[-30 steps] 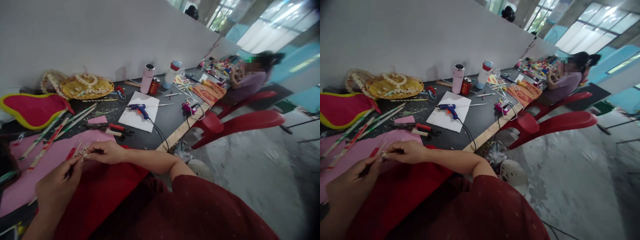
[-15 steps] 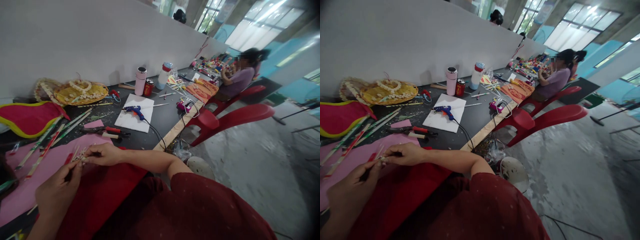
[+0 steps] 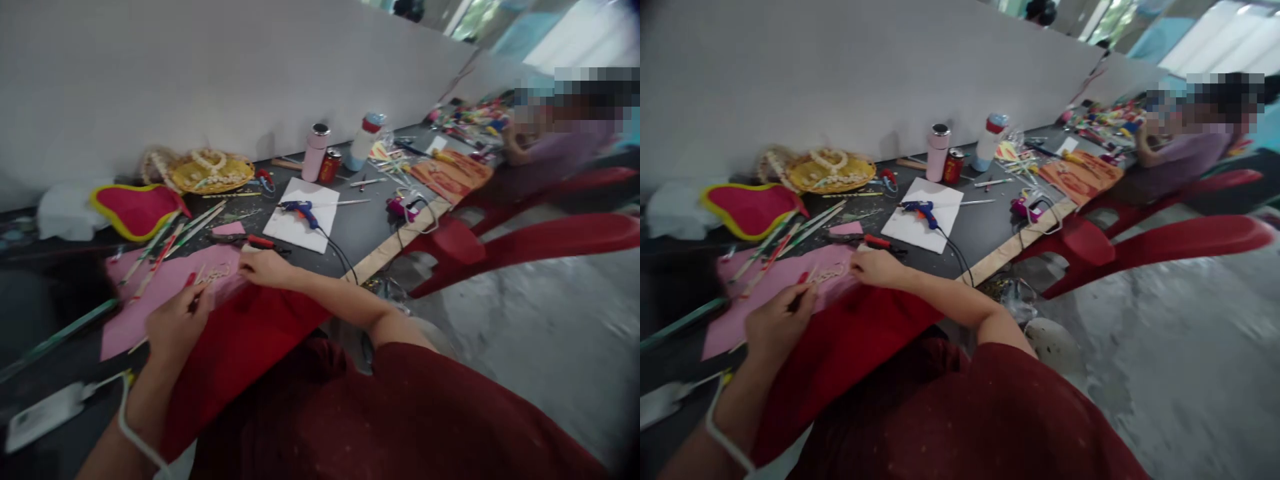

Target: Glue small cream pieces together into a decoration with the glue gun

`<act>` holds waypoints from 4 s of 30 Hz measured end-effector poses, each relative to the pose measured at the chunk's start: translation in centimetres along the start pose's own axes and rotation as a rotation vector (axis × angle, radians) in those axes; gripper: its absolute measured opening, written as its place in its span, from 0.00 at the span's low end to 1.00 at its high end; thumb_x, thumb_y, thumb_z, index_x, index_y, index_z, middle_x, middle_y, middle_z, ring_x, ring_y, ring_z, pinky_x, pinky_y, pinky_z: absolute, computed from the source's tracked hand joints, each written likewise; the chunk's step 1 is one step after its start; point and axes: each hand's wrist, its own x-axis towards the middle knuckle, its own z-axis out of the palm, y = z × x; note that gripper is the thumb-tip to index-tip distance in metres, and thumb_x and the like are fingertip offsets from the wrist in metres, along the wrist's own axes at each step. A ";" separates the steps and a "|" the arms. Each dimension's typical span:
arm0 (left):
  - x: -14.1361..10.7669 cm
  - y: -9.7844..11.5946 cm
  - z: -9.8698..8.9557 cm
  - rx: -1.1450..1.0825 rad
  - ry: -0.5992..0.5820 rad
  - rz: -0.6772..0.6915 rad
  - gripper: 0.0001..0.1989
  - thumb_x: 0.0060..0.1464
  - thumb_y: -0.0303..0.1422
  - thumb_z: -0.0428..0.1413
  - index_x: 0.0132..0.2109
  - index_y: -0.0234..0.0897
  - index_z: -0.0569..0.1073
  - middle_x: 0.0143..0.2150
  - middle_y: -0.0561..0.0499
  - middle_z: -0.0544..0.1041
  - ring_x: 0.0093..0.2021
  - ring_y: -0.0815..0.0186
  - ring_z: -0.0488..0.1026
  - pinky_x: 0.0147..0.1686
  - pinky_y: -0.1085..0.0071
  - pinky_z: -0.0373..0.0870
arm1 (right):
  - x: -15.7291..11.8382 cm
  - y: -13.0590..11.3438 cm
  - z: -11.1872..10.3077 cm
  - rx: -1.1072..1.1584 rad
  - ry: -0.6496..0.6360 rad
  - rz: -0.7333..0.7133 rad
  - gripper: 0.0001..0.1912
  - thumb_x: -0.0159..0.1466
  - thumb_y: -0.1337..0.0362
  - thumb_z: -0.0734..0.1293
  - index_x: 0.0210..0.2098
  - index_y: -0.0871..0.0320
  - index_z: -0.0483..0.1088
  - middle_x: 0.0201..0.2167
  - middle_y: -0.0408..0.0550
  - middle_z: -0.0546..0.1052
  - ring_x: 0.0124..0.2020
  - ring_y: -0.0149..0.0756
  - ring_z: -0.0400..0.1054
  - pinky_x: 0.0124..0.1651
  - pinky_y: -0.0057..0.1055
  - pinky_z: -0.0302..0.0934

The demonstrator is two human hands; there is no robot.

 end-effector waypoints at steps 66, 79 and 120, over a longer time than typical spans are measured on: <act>0.5 0.5 -2.7 -0.605 0.221 -0.260 0.09 0.56 0.35 0.53 0.35 0.35 0.75 0.27 0.52 0.77 0.27 0.70 0.72 0.28 0.76 0.67 | -0.6 -0.6 0.0 -0.152 0.025 -0.265 0.29 0.50 0.75 0.59 0.52 0.59 0.64 0.64 0.53 0.54 0.57 0.49 0.53 0.52 0.47 0.57; 0.2 0.7 -2.6 -0.626 0.104 -0.271 0.10 0.57 0.36 0.52 0.34 0.36 0.75 0.30 0.51 0.79 0.28 0.69 0.73 0.30 0.75 0.67 | -0.4 -0.3 0.9 -0.009 0.064 -0.239 0.29 0.52 0.73 0.60 0.54 0.59 0.59 0.58 0.56 0.63 0.57 0.47 0.58 0.56 0.47 0.56; 0.2 0.7 -2.5 -0.848 -0.080 -0.256 0.12 0.59 0.36 0.49 0.32 0.34 0.73 0.29 0.50 0.76 0.30 0.69 0.72 0.33 0.74 0.67 | -0.8 -1.5 -0.2 -0.252 -0.017 -0.071 0.24 0.62 0.68 0.57 0.59 0.55 0.57 0.43 0.52 0.73 0.43 0.42 0.67 0.46 0.33 0.60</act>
